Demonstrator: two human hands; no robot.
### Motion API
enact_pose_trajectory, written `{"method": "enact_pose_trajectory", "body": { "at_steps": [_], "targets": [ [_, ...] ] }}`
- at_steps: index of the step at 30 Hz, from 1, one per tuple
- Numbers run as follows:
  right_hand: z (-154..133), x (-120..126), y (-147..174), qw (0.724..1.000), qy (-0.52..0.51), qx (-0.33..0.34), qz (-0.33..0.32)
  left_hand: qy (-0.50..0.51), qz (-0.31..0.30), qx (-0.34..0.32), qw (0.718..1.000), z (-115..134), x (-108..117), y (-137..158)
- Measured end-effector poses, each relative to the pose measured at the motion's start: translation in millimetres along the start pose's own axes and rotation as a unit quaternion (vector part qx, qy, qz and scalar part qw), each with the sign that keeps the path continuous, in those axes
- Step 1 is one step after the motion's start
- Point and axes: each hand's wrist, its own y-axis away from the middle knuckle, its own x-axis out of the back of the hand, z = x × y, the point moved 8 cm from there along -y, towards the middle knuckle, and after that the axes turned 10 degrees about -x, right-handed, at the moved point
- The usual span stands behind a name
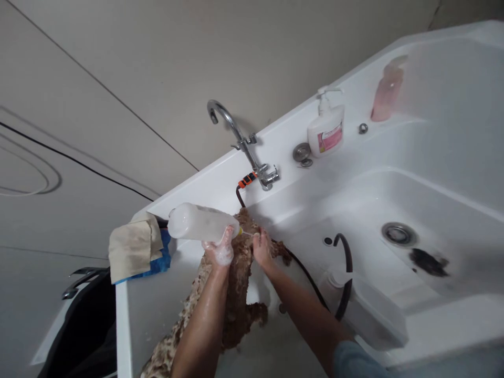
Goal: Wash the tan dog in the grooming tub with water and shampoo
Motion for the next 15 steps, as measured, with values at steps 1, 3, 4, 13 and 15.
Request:
{"method": "enact_pose_trajectory", "body": {
  "at_steps": [1, 3, 4, 13, 15],
  "targets": [
    [-3.5, 1.0, -4.1, 1.000, 0.010, -0.015, -0.006, 0.002, -0.005, -0.005, 1.000, 0.6, 0.8, -0.7],
    [-14.4, 5.9, -12.4, 0.999, 0.020, -0.030, 0.001, 0.010, -0.013, -0.014, 1.000, 3.1, 1.6, -1.4],
    [-24.9, 7.0, -16.0, 1.000, 0.017, -0.007, -0.003, 0.016, -0.014, -0.018, 1.000, 4.4, 1.7, -1.3],
    [-79.8, 10.9, -47.3, 0.989, 0.008, 0.126, -0.071, 0.057, -0.003, -0.091, 0.994, 12.0, 0.7, -3.6],
    [-72.5, 9.5, -39.4, 0.987, 0.027, 0.136, -0.082, 0.064, -0.019, -0.098, 0.993, 12.5, -1.9, -0.1]
  ]
}}
